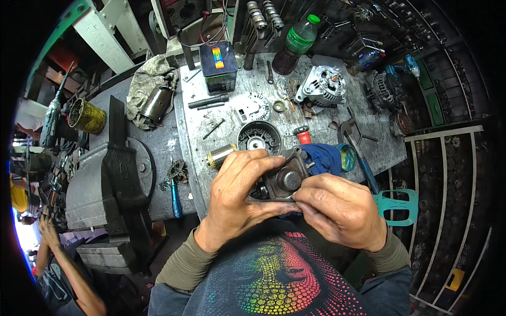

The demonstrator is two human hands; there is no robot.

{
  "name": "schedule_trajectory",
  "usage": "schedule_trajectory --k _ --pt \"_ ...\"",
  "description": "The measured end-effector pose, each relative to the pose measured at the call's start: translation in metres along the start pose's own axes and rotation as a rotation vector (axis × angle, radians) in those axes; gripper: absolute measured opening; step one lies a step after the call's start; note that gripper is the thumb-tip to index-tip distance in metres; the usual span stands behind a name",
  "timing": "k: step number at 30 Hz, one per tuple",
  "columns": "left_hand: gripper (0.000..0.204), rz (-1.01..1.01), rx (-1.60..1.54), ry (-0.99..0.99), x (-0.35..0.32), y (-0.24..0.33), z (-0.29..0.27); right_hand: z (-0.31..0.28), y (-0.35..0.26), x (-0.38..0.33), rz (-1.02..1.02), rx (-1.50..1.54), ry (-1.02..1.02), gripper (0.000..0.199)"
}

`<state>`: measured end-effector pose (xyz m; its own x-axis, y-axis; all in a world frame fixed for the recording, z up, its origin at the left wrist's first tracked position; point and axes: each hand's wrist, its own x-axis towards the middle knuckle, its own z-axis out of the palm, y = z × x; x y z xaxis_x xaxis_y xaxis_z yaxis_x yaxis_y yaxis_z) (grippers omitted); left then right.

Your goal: The person cleans a small metal part with a blue cloth, then inserts it into a larger mechanical housing. They use a screwdriver to tighten a screw and a hammer to tap the part into place. The person continues to adjust and secure the assembly with both hands.

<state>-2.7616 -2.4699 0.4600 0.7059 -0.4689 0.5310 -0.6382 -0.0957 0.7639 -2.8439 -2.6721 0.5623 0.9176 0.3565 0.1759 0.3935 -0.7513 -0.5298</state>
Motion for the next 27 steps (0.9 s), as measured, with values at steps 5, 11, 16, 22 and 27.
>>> schedule_trajectory --k 5,11,16,22,27 --pt "0.077 0.022 0.006 0.017 0.0 -0.001 -0.001 -0.001 -0.01 0.005 0.01 -0.097 -0.025 0.026" --pt "0.076 0.036 0.003 0.012 0.0 -0.003 0.0 -0.002 -0.011 0.006 0.037 -0.219 -0.101 0.019" --pt "0.076 0.055 0.002 0.022 0.0 -0.005 0.0 -0.005 -0.011 0.008 -0.007 -0.295 -0.162 0.019" --pt "0.077 0.036 -0.003 0.005 0.0 -0.004 -0.001 -0.003 -0.009 0.006 -0.066 -0.204 -0.086 0.023" --pt "0.073 0.07 -0.017 0.009 -0.004 0.0 -0.001 0.002 -0.009 -0.002 -0.088 -0.297 -0.116 0.026"
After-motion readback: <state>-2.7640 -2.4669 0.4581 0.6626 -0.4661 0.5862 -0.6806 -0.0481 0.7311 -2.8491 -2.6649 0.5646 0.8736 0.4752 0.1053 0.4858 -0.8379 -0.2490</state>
